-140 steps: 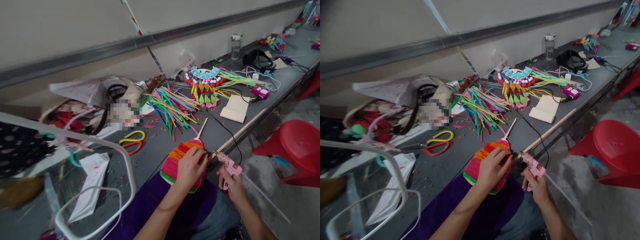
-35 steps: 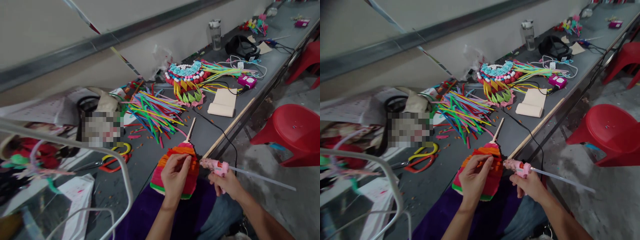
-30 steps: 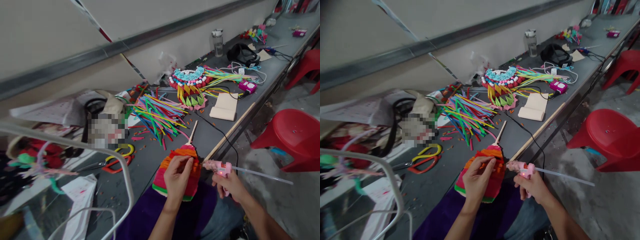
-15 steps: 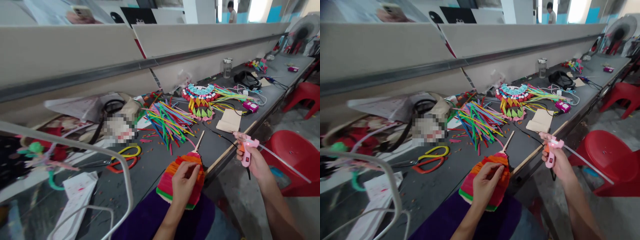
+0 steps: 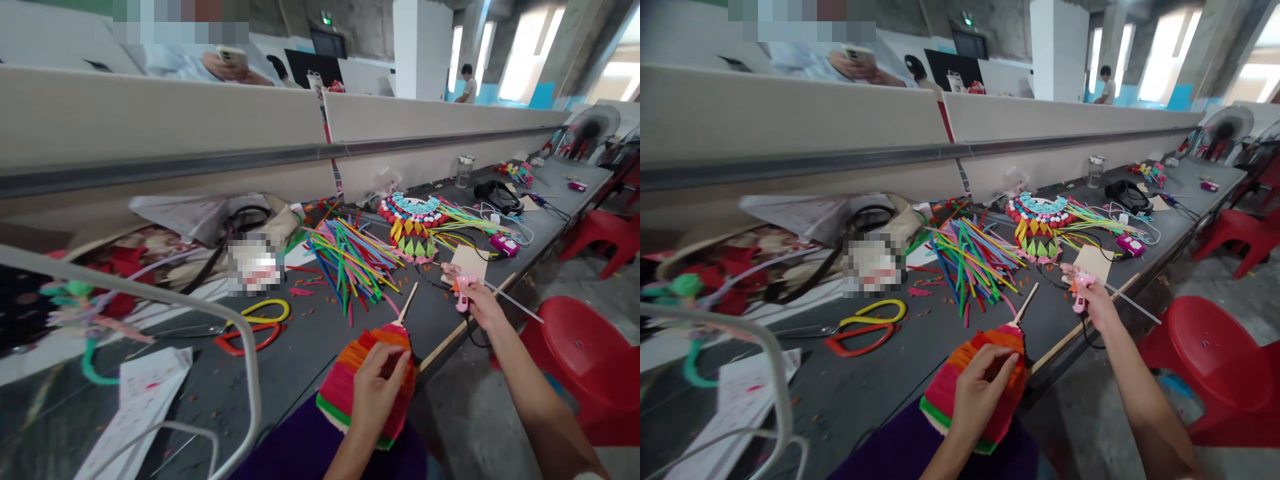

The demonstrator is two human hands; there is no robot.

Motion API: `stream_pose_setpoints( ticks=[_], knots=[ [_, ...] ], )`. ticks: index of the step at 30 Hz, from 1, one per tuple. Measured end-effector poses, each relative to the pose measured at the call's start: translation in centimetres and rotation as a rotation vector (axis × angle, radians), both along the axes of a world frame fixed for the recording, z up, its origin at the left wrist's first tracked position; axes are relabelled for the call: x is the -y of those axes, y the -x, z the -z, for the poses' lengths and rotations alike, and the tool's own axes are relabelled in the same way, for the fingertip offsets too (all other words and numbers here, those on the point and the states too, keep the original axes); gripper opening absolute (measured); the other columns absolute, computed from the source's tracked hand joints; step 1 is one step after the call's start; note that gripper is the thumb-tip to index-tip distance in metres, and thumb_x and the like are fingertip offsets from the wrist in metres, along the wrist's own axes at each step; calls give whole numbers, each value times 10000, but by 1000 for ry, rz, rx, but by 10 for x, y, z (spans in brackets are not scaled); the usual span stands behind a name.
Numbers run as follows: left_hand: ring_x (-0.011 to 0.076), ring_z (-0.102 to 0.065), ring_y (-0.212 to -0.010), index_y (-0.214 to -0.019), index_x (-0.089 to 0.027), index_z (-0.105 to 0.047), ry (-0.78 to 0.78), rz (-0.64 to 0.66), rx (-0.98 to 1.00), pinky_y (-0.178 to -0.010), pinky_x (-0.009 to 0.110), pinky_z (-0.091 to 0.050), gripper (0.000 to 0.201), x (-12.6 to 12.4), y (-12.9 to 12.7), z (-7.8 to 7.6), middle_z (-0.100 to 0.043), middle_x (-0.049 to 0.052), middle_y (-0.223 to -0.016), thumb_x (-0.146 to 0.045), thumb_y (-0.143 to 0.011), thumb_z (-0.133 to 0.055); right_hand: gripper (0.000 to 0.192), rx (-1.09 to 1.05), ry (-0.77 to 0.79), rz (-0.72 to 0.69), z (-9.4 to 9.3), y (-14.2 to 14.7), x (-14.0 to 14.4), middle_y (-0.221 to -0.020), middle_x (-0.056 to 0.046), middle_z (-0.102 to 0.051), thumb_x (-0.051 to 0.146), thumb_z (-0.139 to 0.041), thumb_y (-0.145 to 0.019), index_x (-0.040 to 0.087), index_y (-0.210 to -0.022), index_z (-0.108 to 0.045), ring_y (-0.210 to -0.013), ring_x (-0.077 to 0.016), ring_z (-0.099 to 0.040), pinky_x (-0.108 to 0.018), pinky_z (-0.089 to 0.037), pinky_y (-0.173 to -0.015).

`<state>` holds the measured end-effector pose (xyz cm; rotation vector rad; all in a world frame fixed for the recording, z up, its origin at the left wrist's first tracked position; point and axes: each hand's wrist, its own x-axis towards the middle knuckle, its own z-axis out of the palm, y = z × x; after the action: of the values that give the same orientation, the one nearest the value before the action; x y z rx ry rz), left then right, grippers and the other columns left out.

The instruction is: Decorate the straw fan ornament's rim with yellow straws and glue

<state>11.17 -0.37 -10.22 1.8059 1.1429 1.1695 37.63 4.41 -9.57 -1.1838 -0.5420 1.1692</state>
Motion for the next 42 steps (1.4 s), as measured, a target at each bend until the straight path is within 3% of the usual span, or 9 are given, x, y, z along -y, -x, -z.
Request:
stream_pose_setpoints(
  ticks=[7,15,20,23,26,28,31,35,42],
  knots=[
    [157,-591,-662,-786,-189,-659,11,3,-12,-597,243,-452,161,0,0,0,-611,18,-735,-326,-845,-598,379,83,1,47,-4,-28,-19,-640,-29,-687,415,-860,-514,175,-739,-671,-639,-193,-625,-275,-436,-554],
    [156,-588,-669,-788,-190,-650,38,21,-2,-608,247,-454,167,1,-1,-2,-605,24,-745,-324,-860,-580,415,112,32,-105,-1,5,-1,-693,-64,-712,392,-866,-521,131,-813,-728,-595,-176,-613,-263,-428,-551],
    [164,-591,-667,-787,-194,-651,30,8,-2,-610,252,-471,175,1,-1,-2,-615,30,-746,-337,-856,-578,457,117,1,-21,2,13,1,-762,-49,-724,416,-863,-512,161,-865,-723,-619,-174,-620,-259,-447,-548],
    [168,-599,-675,-787,-195,-652,9,13,-17,-611,252,-477,160,1,0,-1,-626,33,-751,-321,-853,-577,427,129,-18,66,-3,-6,3,-717,-32,-711,439,-853,-526,174,-830,-712,-592,-165,-603,-260,-450,-524],
    [169,-606,-683,-800,-198,-657,-3,22,-26,-619,254,-484,147,0,1,0,-631,33,-758,-312,-850,-580,401,152,-39,149,-14,-43,3,-688,-19,-699,447,-846,-530,182,-793,-698,-574,-156,-595,-263,-458,-524],
    [167,-605,-680,-808,-198,-658,-5,26,-27,-615,251,-483,144,1,1,0,-628,33,-758,-311,-851,-580,397,179,-41,188,-20,-69,0,-696,-23,-701,406,-852,-523,180,-810,-697,-580,-164,-603,-273,-465,-536],
    [160,-604,-667,-813,-196,-657,-1,24,-18,-601,243,-481,141,1,0,0,-624,30,-764,-307,-854,-580,297,233,7,234,-21,-98,-9,-573,-25,-659,321,-855,-512,157,-687,-679,-504,-160,-571,-280,-442,-492],
    [155,-601,-647,-815,-192,-663,6,28,-8,-582,240,-480,150,1,0,1,-625,31,-764,-315,-852,-586,242,319,49,292,-6,-109,-20,-496,-29,-623,286,-840,-513,173,-587,-640,-462,-172,-545,-300,-435,-459],
    [156,-607,-626,-828,-194,-679,13,25,-1,-549,237,-483,180,1,0,1,-639,37,-765,-349,-852,-591,333,614,121,299,16,-106,-35,-454,7,-581,451,-786,-537,153,-607,-655,-485,-169,-542,-268,-411,-472]
  ],
)
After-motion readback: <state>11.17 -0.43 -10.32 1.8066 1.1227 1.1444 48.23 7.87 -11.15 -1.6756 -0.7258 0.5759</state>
